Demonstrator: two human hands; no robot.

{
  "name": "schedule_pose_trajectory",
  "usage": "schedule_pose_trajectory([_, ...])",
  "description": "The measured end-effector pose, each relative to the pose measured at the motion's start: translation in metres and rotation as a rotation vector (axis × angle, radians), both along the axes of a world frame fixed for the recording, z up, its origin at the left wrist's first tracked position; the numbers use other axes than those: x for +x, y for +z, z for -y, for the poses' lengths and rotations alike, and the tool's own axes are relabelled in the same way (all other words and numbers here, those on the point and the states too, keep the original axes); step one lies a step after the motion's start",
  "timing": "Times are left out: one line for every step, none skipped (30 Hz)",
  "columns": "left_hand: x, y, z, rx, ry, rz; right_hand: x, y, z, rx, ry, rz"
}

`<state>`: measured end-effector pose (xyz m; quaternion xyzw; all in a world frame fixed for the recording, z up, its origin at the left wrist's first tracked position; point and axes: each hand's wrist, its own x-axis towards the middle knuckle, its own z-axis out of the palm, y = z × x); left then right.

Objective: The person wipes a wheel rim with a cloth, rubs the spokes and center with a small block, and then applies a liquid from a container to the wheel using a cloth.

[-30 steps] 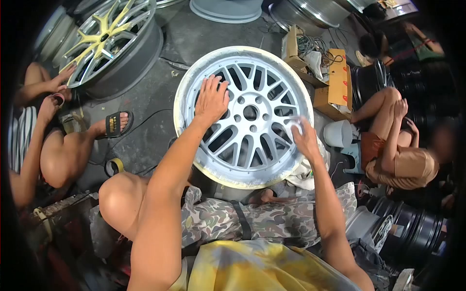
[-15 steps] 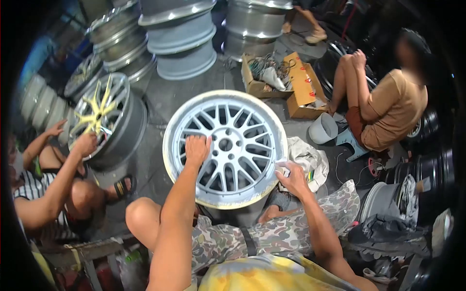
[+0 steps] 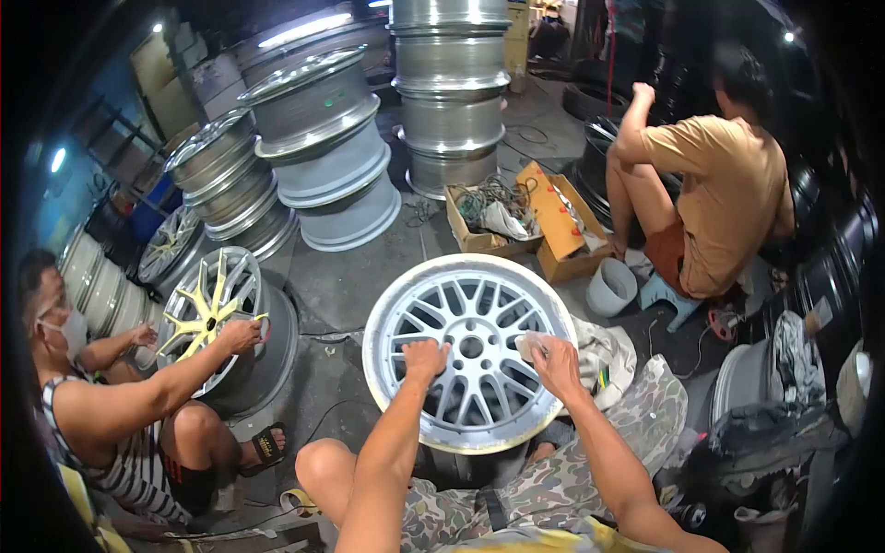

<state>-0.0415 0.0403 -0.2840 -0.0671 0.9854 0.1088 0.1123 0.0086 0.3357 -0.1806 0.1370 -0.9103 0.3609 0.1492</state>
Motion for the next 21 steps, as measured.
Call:
schedule_pose_trajectory([-0.002,0.001,0.000,0.012,0.003,0.007,-0.010,-0.004,0.005,0.009,0.017,-0.008])
schedule_pose_trajectory([-0.003,0.001,0.002,0.060,0.003,0.030,-0.019,-0.009,0.009,0.099,0.018,-0.002])
schedule_pose_trajectory([-0.003,0.008,0.003,0.061,-0.009,0.049,-0.030,-0.013,0.015,0.186,0.019,0.001])
schedule_pose_trajectory([-0.003,0.009,0.004,0.072,-0.018,0.037,-0.041,-0.020,0.018,0.257,0.004,0.037])
schedule_pose_trajectory([0.000,0.011,0.005,0.084,-0.028,0.027,-0.051,-0.028,0.026,0.262,0.024,0.028])
schedule_pose_trajectory([0.003,0.009,0.003,0.050,-0.057,0.001,-0.059,-0.037,0.031,0.233,0.021,-0.074])
schedule_pose_trajectory([0.006,0.013,0.000,0.015,-0.084,-0.028,-0.068,-0.049,0.036,0.202,0.021,-0.177])
schedule_pose_trajectory([0.009,0.018,-0.003,0.021,-0.097,-0.003,-0.071,-0.062,0.042,0.225,0.022,-0.137])
schedule_pose_trajectory([0.012,0.009,-0.001,0.005,-0.124,-0.049,-0.076,-0.078,0.048,0.328,-0.022,0.040])
schedule_pose_trajectory([0.012,0.013,0.002,0.025,-0.119,-0.013,-0.070,-0.093,0.054,0.293,0.033,-0.107])
schedule_pose_trajectory([0.013,0.021,0.005,0.044,-0.118,0.026,-0.066,-0.103,0.060,0.255,0.086,-0.251])
schedule_pose_trajectory([0.016,0.028,0.012,0.046,-0.109,0.006,-0.063,-0.101,0.068,0.256,0.097,-0.255])
schedule_pose_trajectory([0.017,0.040,0.019,0.051,-0.103,0.006,-0.057,-0.099,0.070,0.252,0.079,-0.267])
schedule_pose_trajectory([0.014,0.053,0.027,0.073,-0.078,0.053,-0.049,-0.097,0.070,0.250,0.055,-0.271])
schedule_pose_trajectory([0.010,0.060,0.036,0.097,-0.058,0.105,-0.043,-0.097,0.068,0.258,0.050,-0.257])
schedule_pose_trajectory([0.006,0.054,0.048,0.089,-0.001,-0.012,-0.036,-0.096,0.063,0.272,0.178,-0.173])
schedule_pose_trajectory([0.001,0.047,0.064,0.085,0.058,-0.122,-0.028,-0.093,0.059,0.285,0.305,-0.080])
schedule_pose_trajectory([-0.008,0.062,0.086,0.138,0.020,-0.039,-0.020,-0.082,0.064,0.467,0.340,-0.020])
schedule_pose_trajectory([-0.005,0.066,0.095,0.097,0.149,-0.219,-0.018,-0.083,0.064,0.434,0.286,0.179])
schedule_pose_trajectory([-0.016,0.051,0.115,0.033,0.236,-0.318,-0.018,-0.057,0.070,0.292,0.396,0.267])
schedule_pose_trajectory([-0.017,0.054,0.128,0.150,0.297,-0.378,-0.022,-0.068,0.072,-0.025,0.326,0.354])
